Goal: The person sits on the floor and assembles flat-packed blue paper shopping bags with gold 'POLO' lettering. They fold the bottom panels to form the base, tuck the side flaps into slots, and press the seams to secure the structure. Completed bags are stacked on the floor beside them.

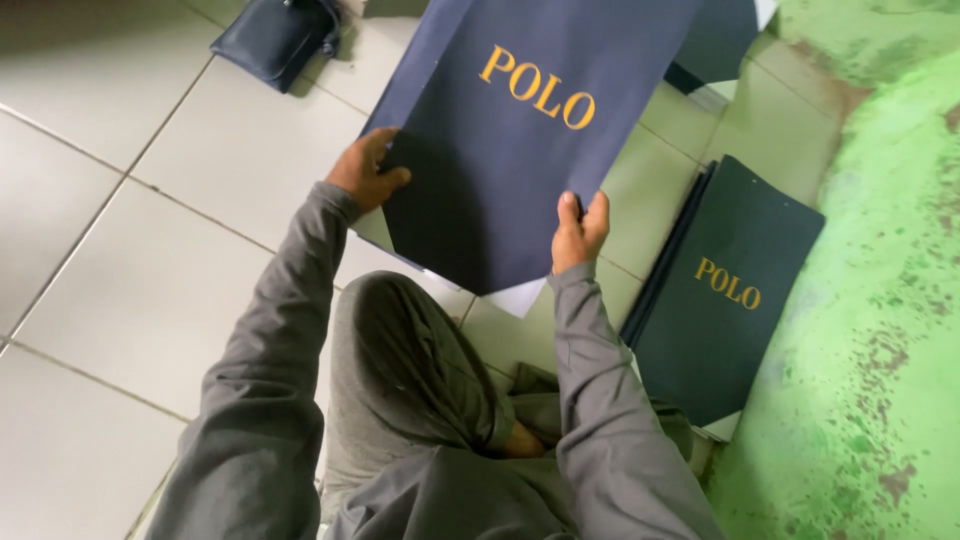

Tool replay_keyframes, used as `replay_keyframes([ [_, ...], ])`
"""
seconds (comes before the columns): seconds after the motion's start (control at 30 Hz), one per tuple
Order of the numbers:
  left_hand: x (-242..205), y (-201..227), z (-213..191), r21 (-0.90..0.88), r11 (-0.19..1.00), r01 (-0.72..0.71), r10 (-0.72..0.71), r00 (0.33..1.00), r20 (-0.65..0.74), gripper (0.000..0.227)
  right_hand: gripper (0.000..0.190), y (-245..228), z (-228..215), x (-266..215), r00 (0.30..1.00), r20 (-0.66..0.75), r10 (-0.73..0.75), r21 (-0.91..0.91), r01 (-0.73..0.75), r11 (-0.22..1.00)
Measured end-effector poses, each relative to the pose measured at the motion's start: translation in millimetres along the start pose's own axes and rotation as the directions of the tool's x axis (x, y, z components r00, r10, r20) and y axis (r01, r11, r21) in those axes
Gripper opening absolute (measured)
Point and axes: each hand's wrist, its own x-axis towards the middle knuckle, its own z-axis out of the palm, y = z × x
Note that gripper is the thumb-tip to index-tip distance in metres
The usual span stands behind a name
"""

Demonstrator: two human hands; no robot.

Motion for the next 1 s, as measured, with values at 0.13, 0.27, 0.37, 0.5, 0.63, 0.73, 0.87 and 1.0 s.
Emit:
replay_keyframes([
  [0.13,22,-52,-15,0.191,0.967,0.169,-0.144,0.980,-0.135,0.067,0.033,23,57,3,0.999,0.037,0.014,-0.018,-0.013,1.000],
  [0.27,31,-93,-11,0.342,0.878,0.334,-0.279,0.939,-0.202,0.060,0.077,72,86,-1,0.956,0.158,0.249,-0.280,-0.198,0.939],
  [0.37,30,-127,6,0.411,0.836,0.364,-0.315,0.931,-0.184,0.057,0.071,127,77,2,0.916,0.219,0.336,-0.533,-0.176,0.827],
  [0.5,16,-111,12,0.349,0.855,0.383,-0.348,0.924,-0.160,0.057,0.063,108,65,-16,0.917,0.169,0.362,-0.638,-0.178,0.749],
  [0.63,20,-116,22,0.411,0.804,0.430,-0.384,0.903,-0.194,0.057,0.064,102,62,-28,0.936,0.207,0.284,-0.681,-0.071,0.729],
  [0.73,28,-120,30,0.437,0.790,0.430,-0.418,0.899,-0.130,0.060,0.075,97,69,-41,0.917,0.237,0.319,-0.681,-0.077,0.728],
  [0.87,36,-98,31,0.400,0.810,0.429,-0.424,0.899,-0.105,0.062,0.085,98,77,-51,0.857,0.279,0.433,-0.750,-0.087,0.656],
  [1.0,42,-113,34,0.420,0.807,0.414,-0.437,0.898,-0.047,0.066,0.089,98,83,-54,0.797,0.284,0.533,-0.804,-0.104,0.585],
])
